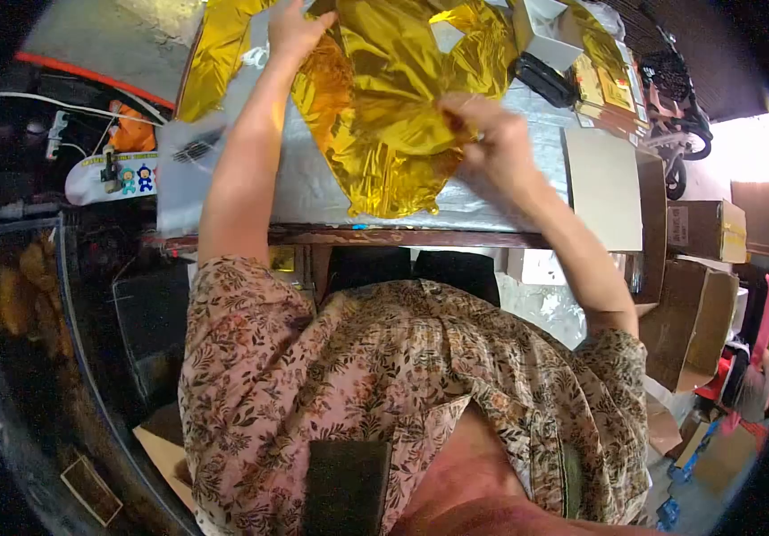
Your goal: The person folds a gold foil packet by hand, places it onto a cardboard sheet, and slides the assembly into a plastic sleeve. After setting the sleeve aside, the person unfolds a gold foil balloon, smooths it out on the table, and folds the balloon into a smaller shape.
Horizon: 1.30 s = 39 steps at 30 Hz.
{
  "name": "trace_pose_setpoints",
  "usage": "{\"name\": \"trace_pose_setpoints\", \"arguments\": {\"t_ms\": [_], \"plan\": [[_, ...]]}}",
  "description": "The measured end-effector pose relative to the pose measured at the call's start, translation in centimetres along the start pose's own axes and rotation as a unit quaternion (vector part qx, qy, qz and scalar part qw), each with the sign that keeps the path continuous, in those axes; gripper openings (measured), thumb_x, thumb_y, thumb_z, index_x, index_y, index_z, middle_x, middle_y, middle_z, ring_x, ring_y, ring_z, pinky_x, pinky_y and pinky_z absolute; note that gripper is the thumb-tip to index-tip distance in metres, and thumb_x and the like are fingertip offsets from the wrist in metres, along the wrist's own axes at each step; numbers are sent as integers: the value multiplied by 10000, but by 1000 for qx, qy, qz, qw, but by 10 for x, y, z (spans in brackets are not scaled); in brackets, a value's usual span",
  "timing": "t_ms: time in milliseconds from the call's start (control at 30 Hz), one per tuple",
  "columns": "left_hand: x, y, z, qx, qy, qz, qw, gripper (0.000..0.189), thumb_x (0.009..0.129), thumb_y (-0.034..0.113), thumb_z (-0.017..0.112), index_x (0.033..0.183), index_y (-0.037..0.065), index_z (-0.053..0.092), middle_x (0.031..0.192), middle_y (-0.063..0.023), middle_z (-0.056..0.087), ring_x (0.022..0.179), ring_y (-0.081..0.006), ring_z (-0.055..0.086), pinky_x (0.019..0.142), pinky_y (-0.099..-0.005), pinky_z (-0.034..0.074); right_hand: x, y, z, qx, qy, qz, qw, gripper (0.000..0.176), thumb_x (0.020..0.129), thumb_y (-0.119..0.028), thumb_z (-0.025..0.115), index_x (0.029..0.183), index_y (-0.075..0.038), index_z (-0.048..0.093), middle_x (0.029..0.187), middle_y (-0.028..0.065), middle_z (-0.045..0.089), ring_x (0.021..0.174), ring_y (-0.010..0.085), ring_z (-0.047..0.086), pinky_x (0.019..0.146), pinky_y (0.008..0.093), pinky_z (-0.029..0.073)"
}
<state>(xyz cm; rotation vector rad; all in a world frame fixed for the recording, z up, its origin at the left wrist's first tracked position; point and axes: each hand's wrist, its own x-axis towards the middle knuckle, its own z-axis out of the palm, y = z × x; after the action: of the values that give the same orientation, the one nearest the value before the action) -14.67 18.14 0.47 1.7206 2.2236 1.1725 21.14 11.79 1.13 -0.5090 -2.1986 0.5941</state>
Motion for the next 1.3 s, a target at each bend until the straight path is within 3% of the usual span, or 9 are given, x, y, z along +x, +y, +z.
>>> {"name": "trace_pose_setpoints", "arguments": {"t_ms": [100, 233, 333, 433, 500, 567, 700, 800, 1300], "plan": [[-29, -31, 18, -84, -68, -149, 983, 754, 893, 294, 807, 1465, -60, 465, 792, -59, 734, 702, -106, 692, 641, -245, 533, -14, 3, 17, -74, -26, 7, 997, 330, 740, 97, 691, 1053, -1, 718, 1049, 155, 750, 899, 324, 742, 764, 382, 602], [-64, -33, 29, -298, -13, -255, 920, 668, 908, 280, 792, 1413, -67, 526, 884, -108, 742, 757, -133, 732, 642, -257, 569, -19, 17, 26, -42, -54, 70, 995, 358, 721, 65, 707, 1067, -25, 721, 1047, 146, 747, 925, 329, 739, 788, 380, 600], [-86, 13, 2, -83, -114, -171, 975, 525, 990, 316, 690, 1355, -51, 594, 1157, -181, 724, 877, -225, 760, 727, -335, 605, -25, 22, 29, -63, -60, 51, 995, 431, 727, 53, 713, 1142, -64, 715, 1097, 121, 754, 958, 319, 739, 820, 377, 616], [-103, 45, -10, 12, -28, -95, 995, 434, 923, 276, 718, 1246, -13, 686, 973, -176, 755, 922, -268, 739, 737, -393, 582, -19, 16, 24, -87, -79, 30, 993, 439, 742, 17, 749, 1168, -77, 711, 1092, 119, 758, 960, 319, 739, 825, 381, 624], [-125, 32, -17, 64, -61, -47, 995, 524, 967, 373, 674, 1333, 0, 638, 1201, -210, 717, 1111, -354, 683, 935, -456, 544, -24, 10, 20, -111, -90, 42, 989, 428, 737, 5, 763, 1154, -80, 713, 1122, 106, 749, 976, 306, 736, 831, 384, 620], [-144, -17, 1, 194, 35, 238, 951, 548, 981, 378, 683, 1375, 5, 605, 1291, -161, 690, 1142, -304, 698, 923, -407, 556, -28, 10, 15, -124, -87, 24, 988, 386, 758, -28, 762, 1137, -72, 709, 1149, 88, 740, 961, 299, 733, 818, 383, 614], [-162, -23, 5, 179, -34, 159, 970, 594, 956, 460, 683, 1417, 95, 598, 1463, -134, 587, 1398, -337, 509, 1113, -493, 396, -35, 17, 19, -161, -94, -30, 982, 288, 814, -138, 765, 1095, -94, 722, 1193, 51, 730, 982, 307, 718, 791, 401, 603], [-144, 33, -23, 122, -139, 23, 982, 587, 1018, 406, 571, 1444, 2, 542, 1566, -222, 449, 1469, -419, 370, 1205, -502, 294, -34, 11, 27, -226, -99, -26, 969, 249, 837, -153, 754, 1085, -128, 733, 1223, 35, 723, 998, 285, 718, 809, 397, 598], [-180, 48, -43, 67, -199, 119, 970, 630, 1023, 475, 568, 1486, 52, 517, 1612, -204, 391, 1504, -378, 337, 1215, -575, 217, -56, -54, 30, -249, -150, -11, 957, 429, 942, -422, 701, 1253, -127, 709, 1384, 113, 650, 1351, 324, 549, 1161, 509, 344]]}}
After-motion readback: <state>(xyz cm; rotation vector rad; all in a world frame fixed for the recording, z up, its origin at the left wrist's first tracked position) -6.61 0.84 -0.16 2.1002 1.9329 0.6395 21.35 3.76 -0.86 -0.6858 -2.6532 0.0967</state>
